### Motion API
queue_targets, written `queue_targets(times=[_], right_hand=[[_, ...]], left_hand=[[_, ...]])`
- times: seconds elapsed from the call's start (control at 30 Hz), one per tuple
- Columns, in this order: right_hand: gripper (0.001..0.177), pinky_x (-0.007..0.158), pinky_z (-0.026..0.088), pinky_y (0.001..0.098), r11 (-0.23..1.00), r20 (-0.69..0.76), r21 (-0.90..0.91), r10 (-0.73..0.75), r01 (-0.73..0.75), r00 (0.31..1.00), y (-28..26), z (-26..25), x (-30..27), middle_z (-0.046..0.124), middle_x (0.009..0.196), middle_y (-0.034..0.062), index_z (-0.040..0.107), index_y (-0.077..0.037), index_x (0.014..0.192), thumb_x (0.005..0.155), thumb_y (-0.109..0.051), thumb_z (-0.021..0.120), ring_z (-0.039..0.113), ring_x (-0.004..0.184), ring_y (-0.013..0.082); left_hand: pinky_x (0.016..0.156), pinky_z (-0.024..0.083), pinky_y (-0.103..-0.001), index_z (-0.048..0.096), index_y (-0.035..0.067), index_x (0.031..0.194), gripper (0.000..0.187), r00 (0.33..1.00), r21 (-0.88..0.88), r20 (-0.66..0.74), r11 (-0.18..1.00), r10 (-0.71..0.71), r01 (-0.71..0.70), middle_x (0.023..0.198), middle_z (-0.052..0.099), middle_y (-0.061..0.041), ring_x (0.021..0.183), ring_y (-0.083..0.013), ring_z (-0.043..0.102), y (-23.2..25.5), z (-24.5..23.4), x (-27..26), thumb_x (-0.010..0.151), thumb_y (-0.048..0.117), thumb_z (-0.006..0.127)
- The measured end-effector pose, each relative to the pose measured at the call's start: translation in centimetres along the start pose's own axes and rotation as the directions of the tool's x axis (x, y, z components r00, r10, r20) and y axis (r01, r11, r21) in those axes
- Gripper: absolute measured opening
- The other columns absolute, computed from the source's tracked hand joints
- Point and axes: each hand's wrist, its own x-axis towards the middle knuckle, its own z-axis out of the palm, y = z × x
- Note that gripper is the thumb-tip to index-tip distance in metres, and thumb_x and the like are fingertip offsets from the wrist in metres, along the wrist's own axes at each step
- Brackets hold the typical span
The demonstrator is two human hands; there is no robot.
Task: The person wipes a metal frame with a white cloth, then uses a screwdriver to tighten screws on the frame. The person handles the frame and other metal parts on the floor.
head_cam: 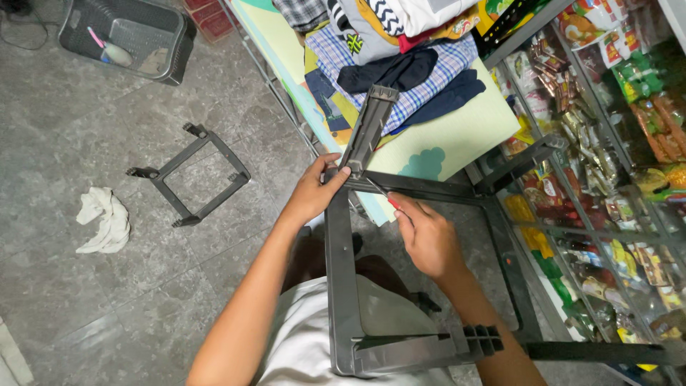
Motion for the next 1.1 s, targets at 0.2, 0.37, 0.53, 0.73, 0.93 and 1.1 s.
queue_targets(times=[0.2,0.37,0.53,0.73,0.93,1.1], right_hand=[[0.029,0.071,0.058,0.0431,0.993,0.011,-0.112,-0.022,0.024,1.000,0.1,0.9,-0.2,0.071,0.106,0.0136,0.070,-0.016,0.125,0.096,-0.017,0.065,0.071,0.086,0.0365],[0.032,0.063,0.055,0.0456,0.986,-0.008,-0.167,-0.019,0.017,1.000,0.0,1.4,-0.4,0.069,0.096,0.0111,0.070,-0.018,0.127,0.095,-0.017,0.066,0.069,0.077,0.0370],[0.033,0.062,0.055,0.0460,0.989,-0.014,-0.145,0.001,-0.003,1.000,0.0,1.9,-0.6,0.068,0.094,0.0105,0.070,-0.019,0.128,0.095,-0.017,0.065,0.068,0.076,0.0367],[0.030,0.066,0.054,0.0438,0.995,-0.040,-0.093,0.016,-0.020,0.999,0.2,2.0,-0.8,0.068,0.092,0.0119,0.072,-0.015,0.124,0.095,-0.015,0.066,0.068,0.077,0.0355],[0.028,0.071,0.055,0.0412,1.000,-0.070,0.013,0.015,-0.015,0.997,0.3,2.2,-0.3,0.071,0.099,0.0128,0.072,-0.012,0.123,0.096,-0.012,0.066,0.069,0.085,0.0350],[0.028,0.071,0.056,0.0376,0.983,-0.032,0.172,0.071,-0.065,0.997,0.6,2.4,0.2,0.073,0.101,0.0144,0.070,-0.010,0.123,0.096,-0.011,0.065,0.073,0.083,0.0301]], left_hand=[[0.095,0.050,-0.031,0.070,0.007,0.123,0.038,0.992,-0.074,0.082,0.992,-0.094,0.100,0.114,0.075,-0.010,0.106,-0.0173,0.067,0.0,0.3,0.0,0.097,0.035,0.066],[0.086,0.053,-0.030,0.070,0.006,0.120,0.031,0.987,-0.104,0.104,0.986,-0.121,0.132,0.102,0.076,-0.006,0.093,-0.0132,0.067,0.7,0.3,-0.1,0.099,0.028,0.064],[0.085,0.053,-0.029,0.068,0.005,0.119,0.027,0.990,-0.152,0.113,0.983,-0.089,0.106,0.101,0.076,-0.006,0.092,-0.0120,0.066,0.5,0.6,0.1,0.100,0.024,0.063],[0.085,0.053,-0.030,0.068,0.005,0.118,0.026,0.986,-0.154,0.135,0.981,-0.100,0.120,0.100,0.075,-0.006,0.091,-0.0131,0.065,0.1,0.6,0.1,0.101,0.024,0.062],[0.089,0.052,-0.031,0.066,0.007,0.121,0.027,0.984,-0.081,0.158,0.992,-0.088,0.102,0.104,0.076,-0.007,0.097,-0.0155,0.067,-0.2,0.5,0.5,0.102,0.026,0.060],[0.097,0.049,-0.034,0.061,0.007,0.130,0.039,0.969,-0.053,0.245,0.999,0.012,0.001,0.114,0.073,-0.010,0.108,-0.0194,0.066,0.8,-0.2,0.6,0.103,0.035,0.055]])
